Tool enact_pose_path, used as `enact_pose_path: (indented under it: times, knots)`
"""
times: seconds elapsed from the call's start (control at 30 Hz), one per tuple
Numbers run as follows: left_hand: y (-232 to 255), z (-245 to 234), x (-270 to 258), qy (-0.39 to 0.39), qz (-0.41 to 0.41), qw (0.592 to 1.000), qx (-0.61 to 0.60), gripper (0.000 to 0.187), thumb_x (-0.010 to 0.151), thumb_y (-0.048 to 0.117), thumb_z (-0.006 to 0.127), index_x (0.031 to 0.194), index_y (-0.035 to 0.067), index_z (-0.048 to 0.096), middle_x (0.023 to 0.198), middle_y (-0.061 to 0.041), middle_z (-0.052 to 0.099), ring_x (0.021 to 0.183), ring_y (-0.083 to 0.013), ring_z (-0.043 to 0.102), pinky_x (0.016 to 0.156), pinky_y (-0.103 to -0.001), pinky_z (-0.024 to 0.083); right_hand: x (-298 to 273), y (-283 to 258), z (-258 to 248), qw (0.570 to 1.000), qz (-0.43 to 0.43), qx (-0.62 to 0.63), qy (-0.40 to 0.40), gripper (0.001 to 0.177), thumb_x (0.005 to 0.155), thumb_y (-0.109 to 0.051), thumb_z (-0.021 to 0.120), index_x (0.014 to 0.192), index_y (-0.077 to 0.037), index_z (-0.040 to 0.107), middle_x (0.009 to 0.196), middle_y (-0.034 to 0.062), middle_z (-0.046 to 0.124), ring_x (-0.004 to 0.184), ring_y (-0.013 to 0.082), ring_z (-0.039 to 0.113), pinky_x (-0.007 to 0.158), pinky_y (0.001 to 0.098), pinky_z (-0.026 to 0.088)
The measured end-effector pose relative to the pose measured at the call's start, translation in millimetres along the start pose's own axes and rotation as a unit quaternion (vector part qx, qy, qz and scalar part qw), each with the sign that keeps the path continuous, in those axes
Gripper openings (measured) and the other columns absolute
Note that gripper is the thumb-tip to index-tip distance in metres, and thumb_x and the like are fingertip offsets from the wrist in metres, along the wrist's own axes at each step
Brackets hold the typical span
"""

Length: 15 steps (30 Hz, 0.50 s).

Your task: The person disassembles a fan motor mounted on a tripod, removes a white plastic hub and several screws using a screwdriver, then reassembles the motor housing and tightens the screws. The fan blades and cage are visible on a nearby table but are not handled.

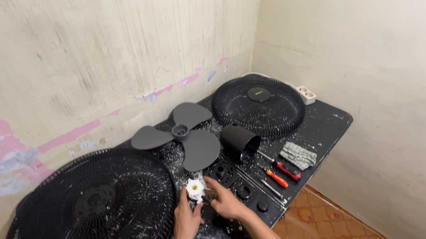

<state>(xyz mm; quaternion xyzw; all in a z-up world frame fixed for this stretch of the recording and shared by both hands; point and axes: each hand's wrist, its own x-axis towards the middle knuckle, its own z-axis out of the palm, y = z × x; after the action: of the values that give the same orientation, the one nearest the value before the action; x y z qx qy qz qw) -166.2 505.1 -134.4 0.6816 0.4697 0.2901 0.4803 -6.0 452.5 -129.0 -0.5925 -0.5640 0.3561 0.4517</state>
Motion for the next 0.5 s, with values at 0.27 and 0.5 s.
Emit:
enact_pose_path:
  times: [0.27, 0.5]
  knots:
    - [2.2, -5.7, -4.9, 0.009, 0.045, 0.999, -0.02, 0.09, 0.086, 0.007, 0.072, 0.162, 0.011, 0.023, 0.138, -0.022, 0.059, 0.064, -0.0245, 0.079, 0.055, -0.033, 0.066, 1.3, 4.9, 4.1, 1.0, 0.019, -0.009, 0.024, 0.085, 0.081, 0.011, 0.047, 0.159, -0.012, 0.026, 0.146, 0.0242, 0.055, 0.14, 0.0326, 0.055, 0.111, 0.0394, 0.048]
    - [-2.4, -4.7, -4.9, 0.039, 0.056, 0.997, -0.031, 0.088, 0.081, 0.006, 0.077, 0.156, 0.008, 0.032, 0.148, -0.021, 0.049, 0.075, -0.0257, 0.079, 0.062, -0.034, 0.064, -4.2, 11.3, 5.9, 0.999, 0.041, -0.011, 0.012, 0.084, 0.083, 0.01, 0.046, 0.16, -0.013, 0.024, 0.146, 0.0245, 0.054, 0.141, 0.0332, 0.053, 0.112, 0.0395, 0.046]
